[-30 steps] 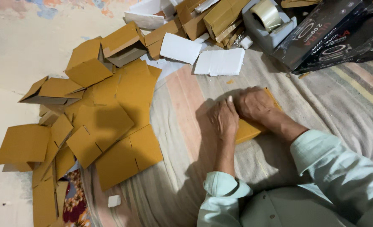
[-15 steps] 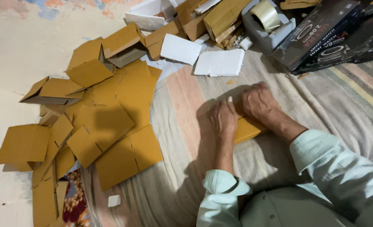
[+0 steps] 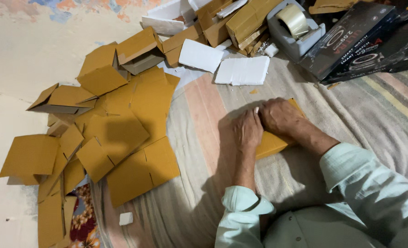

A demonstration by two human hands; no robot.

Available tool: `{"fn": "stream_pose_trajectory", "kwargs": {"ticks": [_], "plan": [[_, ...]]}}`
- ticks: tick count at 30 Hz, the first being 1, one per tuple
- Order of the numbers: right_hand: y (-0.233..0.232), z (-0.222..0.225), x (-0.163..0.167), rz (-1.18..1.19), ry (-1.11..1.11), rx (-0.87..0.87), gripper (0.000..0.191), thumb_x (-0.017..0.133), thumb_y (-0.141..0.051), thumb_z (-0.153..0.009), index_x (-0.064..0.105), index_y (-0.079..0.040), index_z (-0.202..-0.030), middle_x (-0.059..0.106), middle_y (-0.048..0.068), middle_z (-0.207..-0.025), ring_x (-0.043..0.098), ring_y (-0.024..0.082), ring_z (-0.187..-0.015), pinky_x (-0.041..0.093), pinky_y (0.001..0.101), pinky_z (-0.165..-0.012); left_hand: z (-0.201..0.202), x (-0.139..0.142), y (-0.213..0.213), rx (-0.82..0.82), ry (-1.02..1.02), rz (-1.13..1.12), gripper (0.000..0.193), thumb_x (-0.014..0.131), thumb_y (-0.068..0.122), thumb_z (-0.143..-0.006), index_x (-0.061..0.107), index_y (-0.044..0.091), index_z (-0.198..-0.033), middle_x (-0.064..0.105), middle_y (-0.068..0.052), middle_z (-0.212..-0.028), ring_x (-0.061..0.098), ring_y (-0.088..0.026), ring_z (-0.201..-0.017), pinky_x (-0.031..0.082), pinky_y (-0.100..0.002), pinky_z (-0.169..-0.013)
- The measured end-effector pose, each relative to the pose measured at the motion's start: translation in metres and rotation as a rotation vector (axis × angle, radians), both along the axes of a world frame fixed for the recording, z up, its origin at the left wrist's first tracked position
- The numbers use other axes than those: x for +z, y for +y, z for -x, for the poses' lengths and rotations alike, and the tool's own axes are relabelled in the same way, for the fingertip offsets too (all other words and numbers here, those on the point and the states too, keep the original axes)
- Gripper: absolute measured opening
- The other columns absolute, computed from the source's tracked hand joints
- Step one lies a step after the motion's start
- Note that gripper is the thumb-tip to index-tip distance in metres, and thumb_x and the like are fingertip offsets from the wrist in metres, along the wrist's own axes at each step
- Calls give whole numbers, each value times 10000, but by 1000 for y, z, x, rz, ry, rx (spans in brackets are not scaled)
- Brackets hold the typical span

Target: The person sits at a bed covered with flat pre-cut yellow cardboard boxes and folds them one at a time, pressing the sides and tucking flaps to form each box, then sets the folded box aside and picks up the next flat blank.

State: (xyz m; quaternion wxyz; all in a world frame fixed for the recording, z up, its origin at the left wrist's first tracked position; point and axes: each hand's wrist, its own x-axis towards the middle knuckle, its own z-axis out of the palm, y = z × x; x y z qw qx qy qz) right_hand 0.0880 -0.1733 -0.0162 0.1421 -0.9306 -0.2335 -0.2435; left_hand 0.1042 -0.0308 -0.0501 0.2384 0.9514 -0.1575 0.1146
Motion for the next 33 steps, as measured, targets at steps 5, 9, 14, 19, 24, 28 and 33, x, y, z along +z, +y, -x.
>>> {"fn": "stream_pose_trajectory", "kwargs": {"ticks": [5, 9, 14, 19, 24, 28, 33], "plan": [[2, 3, 0, -15, -15, -64, 191, 642, -224, -871, 647, -42, -816, 672, 140, -755, 672, 338, -746, 533, 436, -699, 2, 0, 2, 59, -5, -63, 489, 428, 367, -1082, 717, 5, -925, 716, -242, -911, 672, -413, -860, 505, -530, -815], [1, 11, 8, 158, 64, -308, 179, 620, -212, -879, 659, -51, -811, 666, 124, -744, 668, 310, -741, 526, 447, -723, 3, 8, 1, 227, 97, -75, 523, 430, 417, -1053, 721, 6, -911, 722, -245, -907, 690, -400, -841, 528, -508, -804], [9, 3, 17, -77, -92, 123, 202, 593, -203, -864, 671, -17, -865, 678, 154, -834, 670, 340, -783, 538, 427, -774, 5, 10, 1, 79, -3, 28, 613, 393, 497, -1076, 707, -18, -964, 709, -265, -981, 669, -435, -913, 501, -541, -852], [9, 3, 19, 156, 284, -141, 237, 602, -284, -917, 697, -67, -906, 706, 137, -896, 694, 313, -856, 541, 419, -798, 0, 5, 2, 114, 204, -67, 654, 371, 535, -1094, 703, -28, -1063, 685, -281, -1102, 639, -457, -1068, 458, -571, -971], [-8, 23, 15, 274, 285, -284, 493, 557, -480, -958, 652, -69, -1213, 677, 150, -1127, 625, 305, -1097, 467, 467, -961, 14, 2, 18, 34, 162, 23, 600, 456, 538, -1012, 606, 59, -1341, 541, -242, -1435, 421, -480, -1380, 347, -638, -1097], [-19, 41, 15, 318, 371, -94, 1040, 606, -741, -731, 399, -134, -1549, 381, 208, -1514, 302, 363, -1471, 198, 598, -1153, 55, 3, 36, -233, 119, -83, 1099, 808, 568, -674, 351, 193, -1601, 222, -202, -1678, 140, -440, -1513, 227, -615, -1187], [4, 58, -2, 508, 425, -30, 1195, 573, -868, -767, 286, -4, -1541, 247, 209, -1644, 160, 352, -1540, 78, 556, -1223, 75, -4, 37, -244, 180, -182, 1234, 926, 432, -632, 245, 72, -1597, 193, -147, -1693, 106, -361, -1581, 197, -534, -1242]]}}
